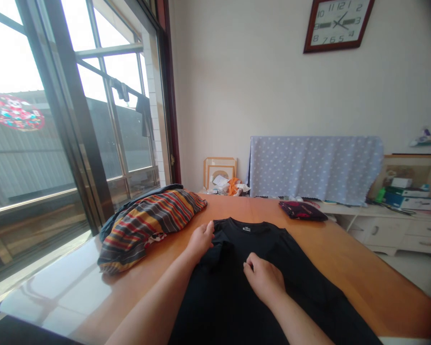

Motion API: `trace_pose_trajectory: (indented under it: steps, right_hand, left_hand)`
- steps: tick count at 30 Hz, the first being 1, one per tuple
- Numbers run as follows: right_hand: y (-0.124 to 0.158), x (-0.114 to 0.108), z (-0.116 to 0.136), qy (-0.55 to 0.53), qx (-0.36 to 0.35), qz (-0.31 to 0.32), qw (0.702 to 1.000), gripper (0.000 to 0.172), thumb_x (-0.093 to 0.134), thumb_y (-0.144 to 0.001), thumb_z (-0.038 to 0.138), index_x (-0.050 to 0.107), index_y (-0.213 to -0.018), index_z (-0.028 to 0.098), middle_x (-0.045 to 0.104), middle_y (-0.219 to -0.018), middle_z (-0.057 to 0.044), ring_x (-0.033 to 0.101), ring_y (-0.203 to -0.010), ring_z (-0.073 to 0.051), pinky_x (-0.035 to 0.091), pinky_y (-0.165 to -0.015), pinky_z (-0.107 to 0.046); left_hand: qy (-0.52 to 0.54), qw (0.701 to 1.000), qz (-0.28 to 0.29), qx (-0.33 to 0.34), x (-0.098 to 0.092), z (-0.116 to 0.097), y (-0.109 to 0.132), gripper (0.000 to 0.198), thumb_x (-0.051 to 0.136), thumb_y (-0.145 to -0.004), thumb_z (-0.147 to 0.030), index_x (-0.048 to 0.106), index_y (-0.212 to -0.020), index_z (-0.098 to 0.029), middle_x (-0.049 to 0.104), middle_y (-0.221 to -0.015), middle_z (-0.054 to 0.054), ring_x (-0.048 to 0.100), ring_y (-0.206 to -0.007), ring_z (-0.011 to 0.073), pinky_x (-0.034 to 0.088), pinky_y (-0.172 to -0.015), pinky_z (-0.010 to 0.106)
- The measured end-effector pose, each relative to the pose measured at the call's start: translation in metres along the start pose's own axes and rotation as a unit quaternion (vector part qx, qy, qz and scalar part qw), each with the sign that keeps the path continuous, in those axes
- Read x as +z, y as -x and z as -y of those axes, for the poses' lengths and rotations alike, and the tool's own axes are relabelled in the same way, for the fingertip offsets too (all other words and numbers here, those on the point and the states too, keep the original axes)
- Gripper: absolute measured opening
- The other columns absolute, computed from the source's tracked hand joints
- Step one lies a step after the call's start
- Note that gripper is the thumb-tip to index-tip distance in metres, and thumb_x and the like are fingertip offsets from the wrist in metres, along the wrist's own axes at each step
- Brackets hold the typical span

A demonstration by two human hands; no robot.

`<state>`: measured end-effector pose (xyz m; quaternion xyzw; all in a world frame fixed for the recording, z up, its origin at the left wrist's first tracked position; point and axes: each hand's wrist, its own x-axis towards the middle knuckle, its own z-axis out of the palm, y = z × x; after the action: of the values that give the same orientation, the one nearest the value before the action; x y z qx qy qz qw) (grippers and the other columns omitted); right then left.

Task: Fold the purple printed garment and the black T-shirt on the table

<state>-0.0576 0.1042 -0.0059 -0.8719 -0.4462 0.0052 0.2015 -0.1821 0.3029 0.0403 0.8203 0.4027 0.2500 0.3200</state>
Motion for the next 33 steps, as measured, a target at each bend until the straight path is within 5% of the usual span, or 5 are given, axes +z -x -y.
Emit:
trace_pose_trajectory:
  steps: [8,15,21,29,33]
  right_hand:
    - [-0.001,-0.001,-0.001,-0.004,0.001,0.000,1.000,0.021,0.047,-0.097,0.038,0.061,-0.087,0.026,0.070,-0.078,0.002,0.062,-0.072,-0.015,0.019,-0.057,-0.027]
    - [-0.001,-0.001,-0.001,0.002,0.001,0.001,1.000,0.021,0.046,-0.097,0.039,0.061,-0.089,0.026,0.070,-0.079,0.001,0.063,-0.074,-0.015,0.020,-0.057,-0.028]
    - [-0.002,-0.003,0.001,0.000,0.000,0.003,1.000,0.020,0.047,-0.097,0.039,0.061,-0.089,0.027,0.071,-0.080,0.001,0.064,-0.074,-0.016,0.020,-0.057,-0.028]
    - [-0.004,0.000,-0.003,-0.006,0.001,-0.004,1.000,0.020,0.048,-0.096,0.038,0.061,-0.087,0.027,0.071,-0.079,0.001,0.064,-0.073,-0.016,0.020,-0.057,-0.028]
    - [-0.004,0.000,-0.002,-0.007,0.005,0.003,1.000,0.020,0.048,-0.096,0.039,0.062,-0.088,0.027,0.071,-0.079,0.001,0.064,-0.074,-0.016,0.020,-0.057,-0.028]
  left_hand:
    - [-0.081,0.993,0.006,0.088,0.004,0.012,0.005,0.013,0.061,-0.085,-0.029,0.069,-0.091,-0.022,0.072,-0.097,0.005,0.064,-0.096,0.0208,0.046,-0.084,0.028]
    - [-0.035,0.964,0.156,0.214,0.034,0.010,0.014,0.028,0.060,-0.085,-0.033,0.072,-0.109,-0.025,0.072,-0.104,0.002,0.066,-0.092,0.0179,0.050,-0.084,0.026]
    - [-0.043,0.984,0.069,0.160,0.034,0.011,0.002,0.030,0.051,-0.089,-0.023,0.071,-0.112,-0.023,0.073,-0.113,0.004,0.064,-0.108,0.0194,0.048,-0.097,0.029]
    - [-0.126,0.938,0.193,0.260,0.046,0.019,0.017,0.045,0.057,-0.089,-0.035,0.062,-0.134,-0.033,0.051,-0.149,0.000,0.038,-0.143,0.0248,0.028,-0.120,0.044]
    - [-0.089,0.956,0.164,0.225,0.041,0.019,0.010,0.042,0.050,-0.094,-0.040,0.064,-0.132,-0.028,0.053,-0.147,0.003,0.040,-0.142,0.0213,0.029,-0.120,0.038]
